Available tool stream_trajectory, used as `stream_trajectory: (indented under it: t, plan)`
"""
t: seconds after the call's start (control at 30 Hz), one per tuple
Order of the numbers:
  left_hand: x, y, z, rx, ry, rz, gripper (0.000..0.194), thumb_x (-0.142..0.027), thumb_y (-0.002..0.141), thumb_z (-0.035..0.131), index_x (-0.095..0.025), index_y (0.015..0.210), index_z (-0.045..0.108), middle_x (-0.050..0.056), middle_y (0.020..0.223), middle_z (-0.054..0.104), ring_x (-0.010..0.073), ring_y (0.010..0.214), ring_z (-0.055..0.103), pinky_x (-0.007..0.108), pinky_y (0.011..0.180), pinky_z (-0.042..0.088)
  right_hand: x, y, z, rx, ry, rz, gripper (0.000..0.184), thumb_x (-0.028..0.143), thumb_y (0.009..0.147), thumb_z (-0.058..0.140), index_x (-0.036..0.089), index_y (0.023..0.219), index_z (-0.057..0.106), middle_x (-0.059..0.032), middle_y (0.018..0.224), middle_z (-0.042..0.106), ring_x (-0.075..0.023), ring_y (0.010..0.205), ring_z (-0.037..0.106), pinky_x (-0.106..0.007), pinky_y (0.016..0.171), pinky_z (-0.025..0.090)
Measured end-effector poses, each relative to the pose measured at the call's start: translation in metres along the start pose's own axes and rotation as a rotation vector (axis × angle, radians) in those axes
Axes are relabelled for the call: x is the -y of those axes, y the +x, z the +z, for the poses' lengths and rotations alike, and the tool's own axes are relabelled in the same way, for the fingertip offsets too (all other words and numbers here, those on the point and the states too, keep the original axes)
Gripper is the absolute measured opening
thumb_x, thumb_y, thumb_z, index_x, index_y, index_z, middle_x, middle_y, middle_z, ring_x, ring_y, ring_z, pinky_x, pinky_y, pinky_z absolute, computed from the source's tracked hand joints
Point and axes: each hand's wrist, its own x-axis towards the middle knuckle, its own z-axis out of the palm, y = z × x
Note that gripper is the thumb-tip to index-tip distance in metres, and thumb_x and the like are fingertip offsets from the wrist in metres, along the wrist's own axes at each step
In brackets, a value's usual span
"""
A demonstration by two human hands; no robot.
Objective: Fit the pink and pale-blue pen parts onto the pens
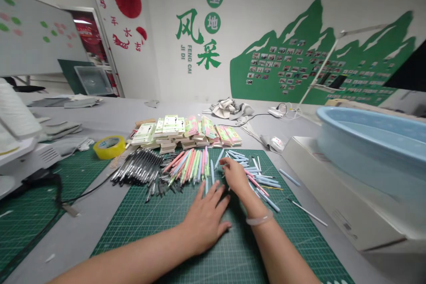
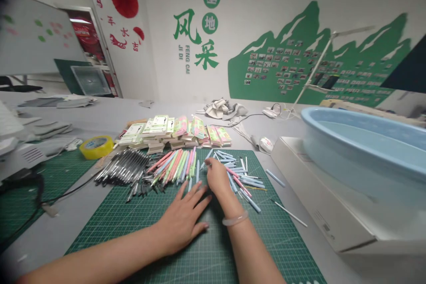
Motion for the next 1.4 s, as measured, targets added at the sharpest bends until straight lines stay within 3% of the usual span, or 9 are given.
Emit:
stream_trajectory:
  t: [0.1, 0.33, 0.43, 0.57, 0.77, 0.93, 1.13, 1.27, 1.4]
  plan:
    - [-0.002, 0.0, 0.004, 0.028, -0.033, 0.099, 0.051, -0.05, 0.092, 0.029, -0.028, 0.138, 0.036, 0.003, 0.144, 0.04, 0.0233, 0.136, 0.026, 0.053, 0.112, 0.013, -0.014, -0.008, -0.027, -0.128, 0.038, 0.07, 0.027, 0.014, 0.077, 0.043, 0.02, 0.089, 0.067, -0.0038, 0.09, 0.071, -0.0189, 0.085, 0.063, -0.031, 0.081, 0.044]
    - [0.024, 0.016, 0.016, -0.019, 0.011, 0.004, 0.046, -0.04, 0.093, 0.035, -0.032, 0.138, 0.036, 0.005, 0.144, 0.04, 0.0251, 0.133, 0.033, 0.054, 0.109, 0.017, -0.059, -0.037, -0.097, -0.479, -0.023, 0.261, 0.028, 0.024, 0.075, 0.041, 0.019, 0.08, 0.068, -0.0055, 0.082, 0.071, -0.0219, 0.077, 0.063, -0.032, 0.073, 0.044]
    - [0.029, 0.021, 0.016, -0.039, 0.025, -0.021, 0.051, -0.038, 0.091, 0.04, -0.03, 0.141, 0.032, 0.007, 0.148, 0.033, 0.0257, 0.133, 0.032, 0.052, 0.109, 0.018, -0.075, -0.045, -0.116, -0.548, -0.039, 0.307, 0.028, 0.026, 0.073, 0.042, 0.019, 0.079, 0.068, -0.0054, 0.081, 0.071, -0.0228, 0.078, 0.063, -0.033, 0.074, 0.043]
    - [0.027, 0.042, 0.013, -0.031, 0.031, -0.078, 0.045, -0.034, 0.09, 0.041, -0.022, 0.133, 0.045, 0.007, 0.139, 0.047, 0.0265, 0.134, 0.031, 0.052, 0.111, 0.014, -0.086, -0.05, -0.127, -0.592, -0.012, 0.346, 0.028, 0.028, 0.073, 0.043, 0.02, 0.079, 0.069, -0.0051, 0.082, 0.071, -0.0226, 0.077, 0.063, -0.033, 0.075, 0.043]
    - [0.027, 0.073, 0.018, -0.011, 0.085, -0.102, 0.05, -0.031, 0.086, 0.046, -0.02, 0.134, 0.044, 0.009, 0.139, 0.047, 0.0282, 0.133, 0.033, 0.055, 0.111, 0.011, -0.087, -0.06, -0.129, -0.588, 0.012, 0.353, 0.028, 0.03, 0.074, 0.044, 0.019, 0.081, 0.069, -0.0055, 0.08, 0.071, -0.0222, 0.076, 0.063, -0.032, 0.074, 0.043]
    - [0.005, 0.052, 0.026, -0.066, 0.13, -0.134, 0.064, -0.046, 0.087, 0.043, -0.016, 0.142, 0.03, 0.012, 0.148, 0.031, 0.0306, 0.138, 0.021, 0.057, 0.111, 0.008, -0.077, -0.062, -0.127, -0.555, -0.016, 0.33, 0.026, 0.031, 0.076, 0.045, 0.02, 0.081, 0.069, -0.0046, 0.083, 0.071, -0.0216, 0.08, 0.063, -0.032, 0.076, 0.043]
    - [-0.021, 0.037, 0.03, -0.049, 0.125, -0.003, 0.056, -0.032, 0.091, 0.038, -0.022, 0.144, 0.025, 0.007, 0.15, 0.027, 0.0242, 0.139, 0.021, 0.05, 0.113, 0.017, -0.067, -0.061, -0.121, -0.487, -0.104, 0.239, 0.025, 0.025, 0.079, 0.044, 0.02, 0.083, 0.068, -0.0055, 0.086, 0.07, -0.0212, 0.082, 0.062, -0.032, 0.078, 0.044]
    - [-0.008, 0.039, 0.031, -0.093, 0.174, -0.121, 0.051, -0.025, 0.091, 0.033, -0.017, 0.141, 0.033, 0.01, 0.148, 0.032, 0.0262, 0.138, 0.022, 0.052, 0.113, 0.014, -0.044, -0.062, -0.093, -0.403, -0.231, 0.037, 0.027, 0.019, 0.083, 0.043, 0.017, 0.097, 0.066, -0.0104, 0.097, 0.068, -0.0235, 0.093, 0.059, -0.038, 0.087, 0.042]
    - [-0.002, 0.034, 0.03, -0.069, 0.214, -0.172, 0.049, -0.021, 0.089, 0.033, -0.01, 0.135, 0.043, 0.013, 0.143, 0.04, 0.0282, 0.135, 0.028, 0.051, 0.113, 0.012, -0.008, -0.062, -0.048, -0.019, -0.263, -0.344, 0.039, 0.01, 0.083, 0.046, 0.023, 0.118, 0.058, -0.0065, 0.121, 0.06, -0.0224, 0.121, 0.046, -0.042, 0.104, 0.031]
